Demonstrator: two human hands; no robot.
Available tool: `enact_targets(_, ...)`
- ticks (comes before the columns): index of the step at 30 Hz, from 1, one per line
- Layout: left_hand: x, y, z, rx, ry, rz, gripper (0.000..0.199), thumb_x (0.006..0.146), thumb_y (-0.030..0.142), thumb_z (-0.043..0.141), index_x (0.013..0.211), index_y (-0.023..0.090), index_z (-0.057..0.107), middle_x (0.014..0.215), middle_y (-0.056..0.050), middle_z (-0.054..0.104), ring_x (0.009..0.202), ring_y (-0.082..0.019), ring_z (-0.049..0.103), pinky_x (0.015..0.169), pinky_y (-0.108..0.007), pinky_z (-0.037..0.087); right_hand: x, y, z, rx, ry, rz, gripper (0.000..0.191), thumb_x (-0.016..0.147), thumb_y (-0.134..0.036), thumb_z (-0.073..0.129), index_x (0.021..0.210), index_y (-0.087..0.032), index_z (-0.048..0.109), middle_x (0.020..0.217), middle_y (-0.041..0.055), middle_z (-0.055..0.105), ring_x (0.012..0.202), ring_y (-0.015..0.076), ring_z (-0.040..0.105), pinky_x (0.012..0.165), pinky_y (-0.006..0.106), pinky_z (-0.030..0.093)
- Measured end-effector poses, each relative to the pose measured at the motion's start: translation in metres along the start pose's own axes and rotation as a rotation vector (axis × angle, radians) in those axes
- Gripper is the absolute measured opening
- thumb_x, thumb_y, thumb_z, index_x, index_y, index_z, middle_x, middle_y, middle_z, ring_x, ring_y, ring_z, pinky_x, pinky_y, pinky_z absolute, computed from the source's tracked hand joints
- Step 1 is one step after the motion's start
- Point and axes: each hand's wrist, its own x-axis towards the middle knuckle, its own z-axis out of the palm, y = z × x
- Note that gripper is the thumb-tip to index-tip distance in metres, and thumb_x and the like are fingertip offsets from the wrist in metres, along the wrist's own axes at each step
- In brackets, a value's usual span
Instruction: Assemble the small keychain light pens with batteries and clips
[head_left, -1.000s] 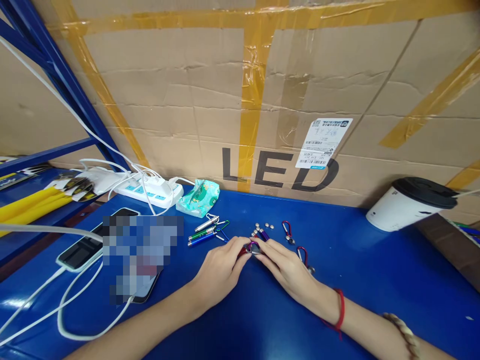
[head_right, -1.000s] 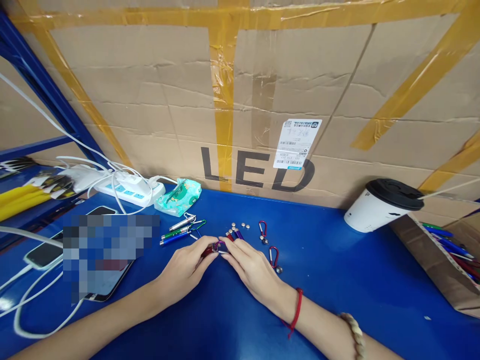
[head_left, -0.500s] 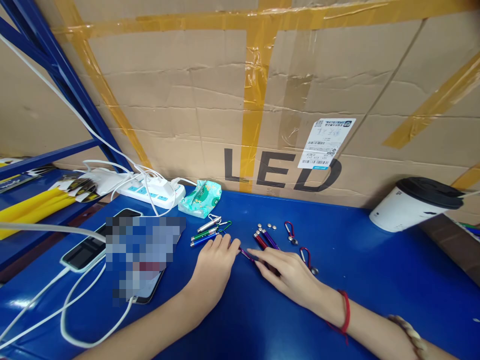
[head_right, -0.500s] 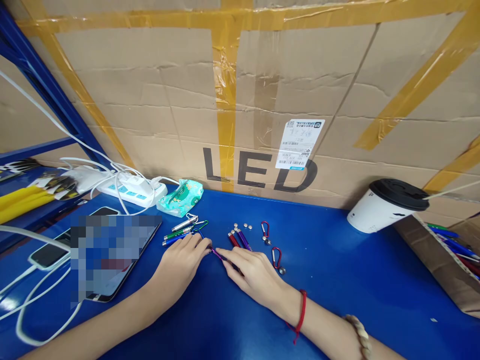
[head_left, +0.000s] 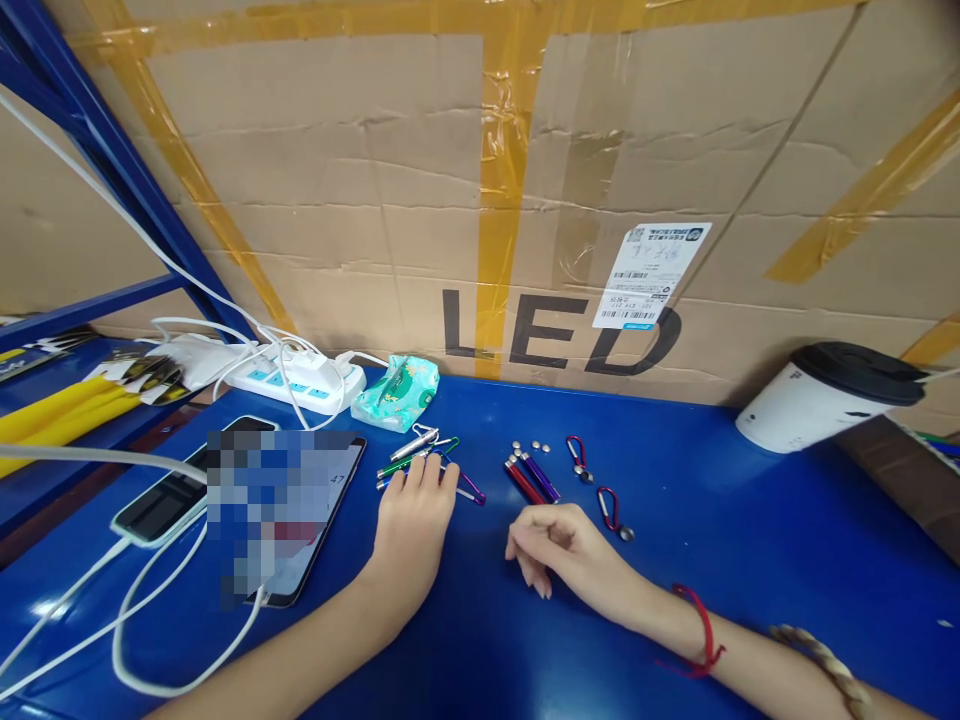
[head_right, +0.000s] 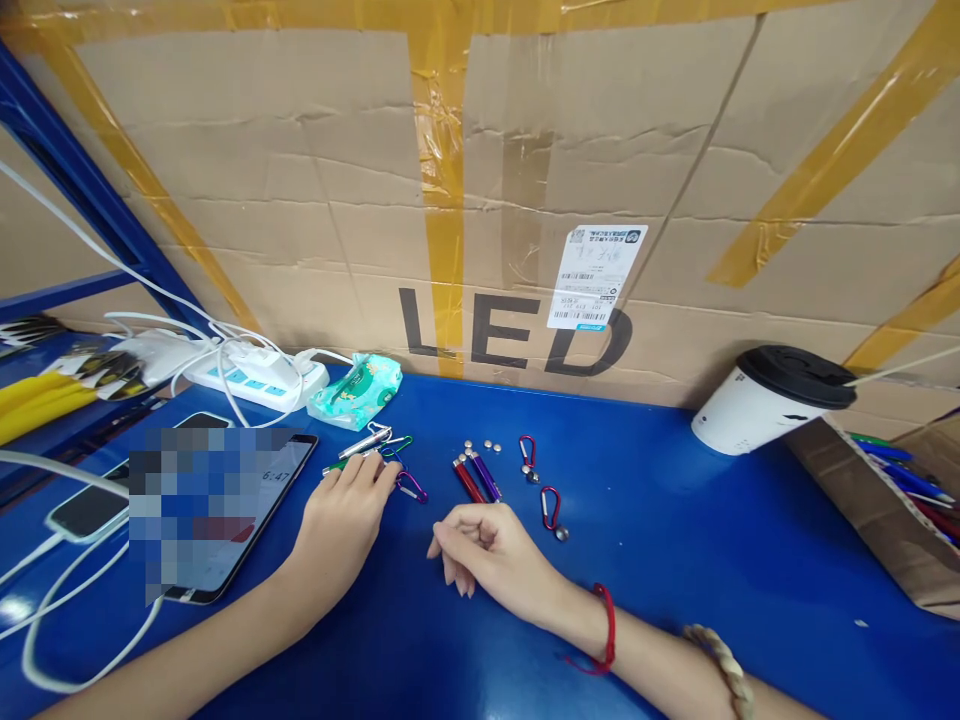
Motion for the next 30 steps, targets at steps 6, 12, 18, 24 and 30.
enact_targets(6, 0.002, 0.001, -0.001, 0.008, 0.086, 0.004, 0.037, 0.083, -0.003, 0.038, 0.106, 0.015, 0.06, 0.087, -0.008, 0.065, 0.075, -0.021, 0.062, 0.063, -0.03, 0.045, 0.004, -0.001, -0.009, 0.459, 0.007, 0.079, 0.026, 0.081, -0.037, 0.064, 0.084, -0.012, 0.07, 0.074, 0.0072, 0.071, 0.071, 0.0141, 0.068, 0.072, 0.025, 0.053)
enact_targets(12, 0.0, 0.008, -0.009, -0.194, 0.104, 0.074, 0.026, 0.085, 0.006, 0.043, 0.104, 0.016, 0.058, 0.091, -0.007, 0.064, 0.079, -0.021, 0.061, 0.067, -0.031, 0.045, 0.006, -0.003, -0.009, 0.592, 0.017, 0.124, 0.025, 0.079, -0.029, 0.068, 0.099, -0.014, 0.07, 0.093, 0.0105, 0.072, 0.09, 0.0183, 0.068, 0.087, 0.032, 0.051)
enact_targets(18, -0.001, 0.012, -0.015, -0.559, -0.022, 0.094, 0.016, 0.085, 0.012, 0.042, 0.091, 0.017, 0.056, 0.083, -0.004, 0.061, 0.076, -0.018, 0.058, 0.066, -0.029, 0.046, 0.007, -0.004, -0.01, 0.599, 0.058, 0.209, 0.027, 0.075, -0.024, 0.072, 0.1, -0.014, 0.07, 0.095, 0.0082, 0.071, 0.09, 0.0169, 0.067, 0.091, 0.031, 0.049)
enact_targets(24, -0.002, 0.014, -0.015, -0.787, -0.127, 0.03, 0.015, 0.085, 0.013, 0.04, 0.083, 0.019, 0.053, 0.078, -0.002, 0.058, 0.073, -0.017, 0.056, 0.062, -0.028, 0.043, 0.006, -0.005, -0.009, 0.566, 0.064, 0.215, 0.031, 0.07, -0.025, 0.076, 0.099, -0.015, 0.071, 0.092, 0.0077, 0.072, 0.09, 0.0176, 0.066, 0.092, 0.034, 0.047)
enact_targets(30, 0.001, 0.012, -0.022, -0.977, -0.27, -0.123, 0.014, 0.088, 0.018, 0.037, 0.087, 0.021, 0.051, 0.081, 0.0, 0.058, 0.073, -0.015, 0.055, 0.062, -0.026, 0.039, 0.006, -0.002, -0.009, 0.546, 0.035, 0.183, 0.032, 0.071, -0.024, 0.075, 0.102, -0.017, 0.07, 0.094, 0.0067, 0.072, 0.093, 0.0179, 0.066, 0.093, 0.034, 0.047)
